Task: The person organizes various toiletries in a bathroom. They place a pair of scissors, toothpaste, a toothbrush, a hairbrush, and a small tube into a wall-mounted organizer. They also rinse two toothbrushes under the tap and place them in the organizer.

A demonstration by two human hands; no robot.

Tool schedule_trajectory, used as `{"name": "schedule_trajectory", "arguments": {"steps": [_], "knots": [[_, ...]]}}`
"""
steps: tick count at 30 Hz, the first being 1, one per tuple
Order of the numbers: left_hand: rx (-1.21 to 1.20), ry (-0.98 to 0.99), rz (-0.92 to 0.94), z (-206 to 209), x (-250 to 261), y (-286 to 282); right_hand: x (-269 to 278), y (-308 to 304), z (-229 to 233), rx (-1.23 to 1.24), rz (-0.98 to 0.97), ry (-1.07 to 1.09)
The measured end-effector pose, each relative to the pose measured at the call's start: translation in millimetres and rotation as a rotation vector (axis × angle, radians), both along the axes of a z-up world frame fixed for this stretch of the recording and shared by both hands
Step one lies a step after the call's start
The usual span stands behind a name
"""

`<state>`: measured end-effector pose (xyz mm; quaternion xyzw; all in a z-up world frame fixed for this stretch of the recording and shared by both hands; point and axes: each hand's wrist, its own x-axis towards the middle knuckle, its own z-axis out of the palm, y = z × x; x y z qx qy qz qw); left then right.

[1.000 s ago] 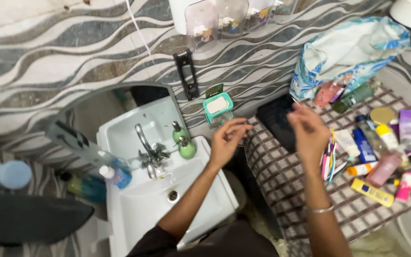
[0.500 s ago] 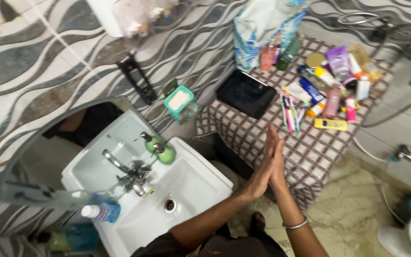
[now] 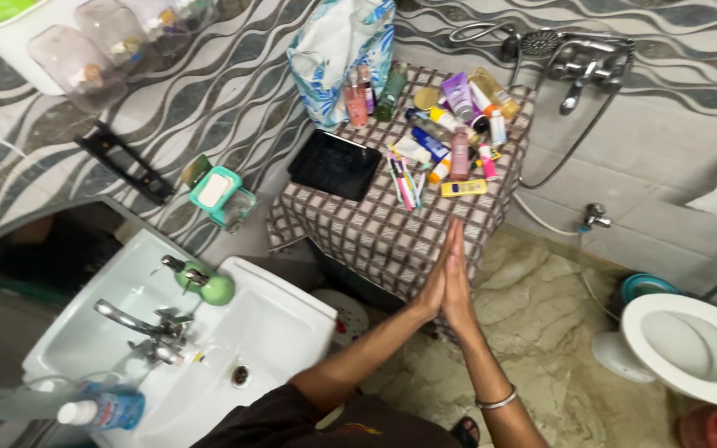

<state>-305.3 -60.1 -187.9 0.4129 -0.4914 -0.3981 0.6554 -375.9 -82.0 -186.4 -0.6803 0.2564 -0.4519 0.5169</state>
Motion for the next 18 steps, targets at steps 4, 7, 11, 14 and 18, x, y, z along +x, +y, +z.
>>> {"name": "schedule_trajectory", "arguments": {"steps": [4, 7, 11, 14, 18], "knots": [[-0.046, -0.083, 0.015, 11.3, -70.5, -9.7, -65.6, -29.8, 10.3, 0.037, 0.042, -0.114], [-0.051, -0.112, 0.047, 7.0, -114.2, -26.1, -109.8, -50.8, 9.7, 0.067, 0.046, -0.093], [-0.083, -0.138, 0.12, 1.4, -142.2, -45.3, -143.2, -59.4, 10.3, 0.023, 0.041, 0.038], [0.115, 0.061, 0.13, 11.7, -143.2, -62.6, -151.5, -63.8, 10.5, 0.136, 0.112, 0.157], [0.189, 0.087, 0.169, 15.7, -139.7, -65.4, -142.2, -84.6, -5.8, 0.099, 0.179, 0.108]]}}
